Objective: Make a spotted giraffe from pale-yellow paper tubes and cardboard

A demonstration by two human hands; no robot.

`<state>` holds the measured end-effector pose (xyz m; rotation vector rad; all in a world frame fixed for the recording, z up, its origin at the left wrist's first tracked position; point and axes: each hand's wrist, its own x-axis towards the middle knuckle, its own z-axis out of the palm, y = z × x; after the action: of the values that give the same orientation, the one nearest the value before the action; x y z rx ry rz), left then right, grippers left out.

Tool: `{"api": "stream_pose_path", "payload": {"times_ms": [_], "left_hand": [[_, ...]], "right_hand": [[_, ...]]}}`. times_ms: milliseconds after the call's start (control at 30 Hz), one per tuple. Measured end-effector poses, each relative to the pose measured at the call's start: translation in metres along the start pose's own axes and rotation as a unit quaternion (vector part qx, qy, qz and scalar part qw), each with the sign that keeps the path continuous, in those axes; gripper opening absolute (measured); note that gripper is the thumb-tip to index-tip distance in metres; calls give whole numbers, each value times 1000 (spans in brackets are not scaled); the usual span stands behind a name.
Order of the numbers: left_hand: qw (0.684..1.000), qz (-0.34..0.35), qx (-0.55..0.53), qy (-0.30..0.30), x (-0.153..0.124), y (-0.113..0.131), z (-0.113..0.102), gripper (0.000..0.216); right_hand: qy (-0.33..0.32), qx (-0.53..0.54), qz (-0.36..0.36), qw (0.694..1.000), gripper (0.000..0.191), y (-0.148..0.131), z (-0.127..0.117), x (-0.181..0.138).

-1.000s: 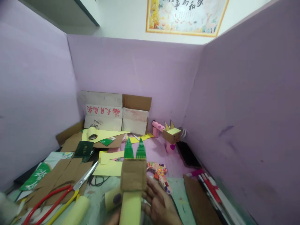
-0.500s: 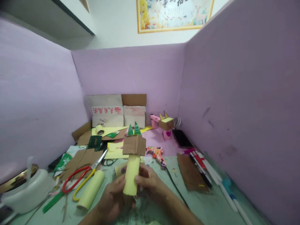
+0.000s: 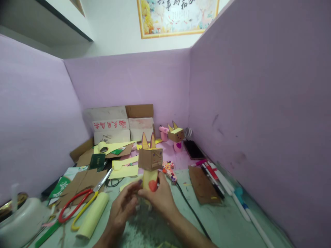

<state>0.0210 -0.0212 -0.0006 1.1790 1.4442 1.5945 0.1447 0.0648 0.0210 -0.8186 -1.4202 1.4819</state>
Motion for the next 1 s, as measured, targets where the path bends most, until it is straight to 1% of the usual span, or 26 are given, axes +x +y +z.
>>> {"api": "stream_pose_path", "payload": {"times_ms": [100, 167, 200, 267, 333, 433, 500, 567, 667, 733, 800, 900, 1000], "left_hand": [[999, 15, 5, -30, -1, 5, 2, 58], [998, 27, 9, -54, 0, 9, 3, 57], [998, 30, 10, -61, 1, 11, 3, 57], [998, 30, 1, -56, 4, 14, 1, 57], [999, 27, 0, -46, 7, 17, 0, 57], [998, 20, 37, -48, 11, 19, -1, 54], [998, 15, 44, -47, 12, 20, -2, 50], [999, 6, 7, -45, 13, 19, -3, 48], [996, -17, -73, -54, 15, 19, -9, 48], [992, -29, -101, -69, 17, 19, -13, 48], [989, -34, -114, -89, 20, 19, -17, 48], [987, -36, -119, -106, 24, 17, -20, 49], [983, -38, -128, -122, 27, 12, -19, 51]], "right_hand": [[42, -78, -7, 996, 51, 2, 3, -2], [52, -107, -25, 993, 54, 5, 4, -3], [51, -115, -33, 992, 54, 7, 5, -3], [40, -125, -45, 990, 52, 11, 7, -6], [25, -135, -64, 988, 46, 16, 9, -10], [2, -144, -106, 984, 34, 22, 14, -18], [-18, -137, -127, 982, 31, 25, 16, -22], [-39, -124, -128, 983, 35, 26, 16, -23], [-77, -89, -103, 988, 50, 23, 13, -19], [-113, -35, -68, 991, 59, 20, 9, -14], [-130, 33, -45, 990, 64, 17, 4, -8], [-103, 110, -57, 987, 72, 12, -5, 1], [-70, 163, -42, 983, 68, 9, -13, 6]]}}
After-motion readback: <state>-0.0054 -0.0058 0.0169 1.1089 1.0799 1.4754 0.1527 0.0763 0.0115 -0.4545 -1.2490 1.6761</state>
